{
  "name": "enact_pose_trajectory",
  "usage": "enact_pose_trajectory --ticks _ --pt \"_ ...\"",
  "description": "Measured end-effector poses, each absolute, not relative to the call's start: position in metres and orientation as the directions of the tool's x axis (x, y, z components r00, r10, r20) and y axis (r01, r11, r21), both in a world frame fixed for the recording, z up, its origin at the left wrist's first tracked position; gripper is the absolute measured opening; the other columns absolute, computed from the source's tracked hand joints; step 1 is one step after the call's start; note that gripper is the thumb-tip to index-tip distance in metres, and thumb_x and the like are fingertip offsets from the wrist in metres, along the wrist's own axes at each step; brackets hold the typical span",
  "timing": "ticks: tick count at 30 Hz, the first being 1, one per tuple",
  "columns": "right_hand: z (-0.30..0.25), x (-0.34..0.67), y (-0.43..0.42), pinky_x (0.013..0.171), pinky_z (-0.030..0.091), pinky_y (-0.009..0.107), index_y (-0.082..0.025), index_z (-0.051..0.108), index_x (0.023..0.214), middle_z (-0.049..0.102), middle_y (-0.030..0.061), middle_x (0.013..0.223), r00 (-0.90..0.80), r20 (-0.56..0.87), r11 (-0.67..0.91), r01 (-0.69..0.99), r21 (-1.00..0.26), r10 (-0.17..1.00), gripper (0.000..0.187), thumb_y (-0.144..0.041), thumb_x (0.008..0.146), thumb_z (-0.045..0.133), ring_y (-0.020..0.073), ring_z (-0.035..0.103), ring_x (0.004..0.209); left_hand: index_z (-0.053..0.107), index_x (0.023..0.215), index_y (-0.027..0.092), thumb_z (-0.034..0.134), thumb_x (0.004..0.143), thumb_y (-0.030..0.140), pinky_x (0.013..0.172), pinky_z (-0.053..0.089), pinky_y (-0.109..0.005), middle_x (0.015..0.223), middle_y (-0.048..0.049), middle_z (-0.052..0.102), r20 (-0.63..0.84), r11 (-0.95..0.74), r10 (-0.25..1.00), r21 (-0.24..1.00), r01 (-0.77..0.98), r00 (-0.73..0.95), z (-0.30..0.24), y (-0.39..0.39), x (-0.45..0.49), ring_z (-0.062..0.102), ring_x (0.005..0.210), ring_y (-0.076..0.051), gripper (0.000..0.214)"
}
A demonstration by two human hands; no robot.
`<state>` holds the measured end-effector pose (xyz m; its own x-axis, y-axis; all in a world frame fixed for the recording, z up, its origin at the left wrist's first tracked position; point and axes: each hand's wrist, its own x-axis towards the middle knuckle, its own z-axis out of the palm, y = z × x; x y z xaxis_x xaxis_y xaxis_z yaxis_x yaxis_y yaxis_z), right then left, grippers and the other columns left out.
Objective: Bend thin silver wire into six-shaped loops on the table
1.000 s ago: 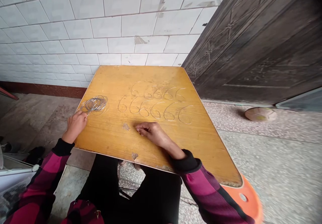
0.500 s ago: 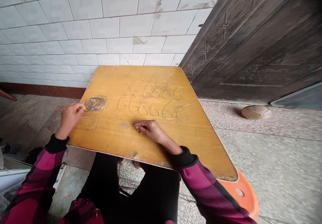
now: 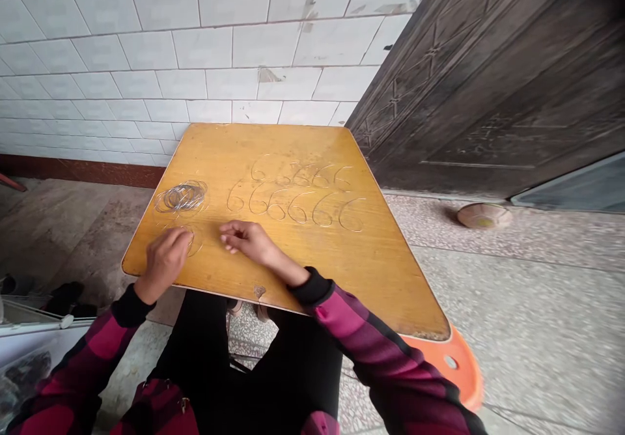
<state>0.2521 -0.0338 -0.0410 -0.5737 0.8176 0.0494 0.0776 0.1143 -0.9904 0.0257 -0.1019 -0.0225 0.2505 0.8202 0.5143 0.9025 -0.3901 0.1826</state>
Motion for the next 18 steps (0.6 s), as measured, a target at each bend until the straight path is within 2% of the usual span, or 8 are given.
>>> enact_pose_trajectory --ticks 2,4,6,8,10,14,18 --pt "-0.048 0.233 -0.039 0.059 0.053 0.027 -0.014 0.061 0.113 0.067 0.0035 0.076 -0.619 0.052 0.104 0.047 -0.994 0.783 0.034 -0.03 0.083 0.061 0.0129 0.063 0.063 0.067 0.101 0.023 0.046 0.088 0.015 0.079 0.047 -0.035 0.095 -0.0101 0.07 0.525 -0.436 0.789 0.111 0.893 0.32 -0.042 -0.116 0.03 0.064 0.088 -0.023 0.026" --pt "-0.053 0.222 -0.045 0.065 0.052 0.028 -0.016 0.062 0.112 0.068 0.0053 0.085 -0.632 0.152 0.277 0.103 -0.955 0.76 0.031 -0.026 0.082 0.064 0.0142 0.063 0.069 0.067 0.103 0.023 0.047 0.088 0.013 0.079 0.048 -0.037 0.095 -0.0109 0.071 0.543 -0.457 0.768 0.092 0.885 0.34 -0.058 -0.126 0.031 0.064 0.087 -0.024 0.027" --pt "-0.055 0.217 -0.051 0.071 0.05 0.029 -0.018 0.067 0.102 0.067 0.0059 0.088 -0.642 0.264 0.478 0.184 -0.859 0.72 0.019 -0.023 0.084 0.062 0.016 0.063 0.074 0.067 0.104 0.023 0.048 0.087 0.013 0.079 0.048 -0.038 0.096 -0.0113 0.071 0.545 -0.462 0.765 0.093 0.882 0.343 -0.066 -0.13 0.029 0.064 0.088 -0.025 0.028" --pt "-0.055 0.216 -0.053 0.071 0.049 0.029 -0.018 0.068 0.092 0.065 0.0061 0.084 -0.649 0.312 0.572 0.233 -0.786 0.693 0.014 -0.024 0.089 0.056 0.0163 0.062 0.074 0.067 0.103 0.023 0.047 0.088 0.014 0.08 0.048 -0.038 0.096 -0.0115 0.071 0.535 -0.439 0.781 0.106 0.892 0.321 -0.066 -0.126 0.023 0.064 0.088 -0.024 0.027" --pt "-0.055 0.216 -0.053 0.067 0.048 0.027 -0.018 0.066 0.089 0.063 0.0058 0.08 -0.649 0.308 0.577 0.251 -0.777 0.696 0.018 -0.026 0.092 0.05 0.015 0.06 0.068 0.068 0.102 0.022 0.046 0.089 0.015 0.083 0.048 -0.036 0.097 -0.0113 0.07 0.529 -0.379 0.81 0.145 0.914 0.252 -0.06 -0.116 0.014 0.064 0.091 -0.023 0.026" --pt "-0.054 0.218 -0.048 0.063 0.047 0.024 -0.017 0.062 0.085 0.06 0.004 0.077 -0.638 0.276 0.535 0.254 -0.806 0.719 0.017 -0.026 0.093 0.049 0.0122 0.058 0.063 0.067 0.098 0.021 0.043 0.09 0.02 0.087 0.048 -0.032 0.102 -0.0087 0.068 0.541 -0.272 0.839 0.314 0.91 0.064 -0.044 -0.084 -0.01 0.064 0.098 -0.02 0.025" --pt "-0.052 0.22 -0.042 0.059 0.047 0.023 -0.018 0.057 0.079 0.057 0.0017 0.072 -0.601 0.252 0.467 0.231 -0.854 0.758 0.02 -0.028 0.093 0.048 0.0103 0.057 0.059 0.066 0.093 0.019 0.044 0.09 0.027 0.081 0.05 -0.029 0.095 -0.0056 0.07 0.511 -0.203 0.852 0.517 0.832 -0.11 -0.031 -0.06 -0.028 0.066 0.082 -0.016 0.024"
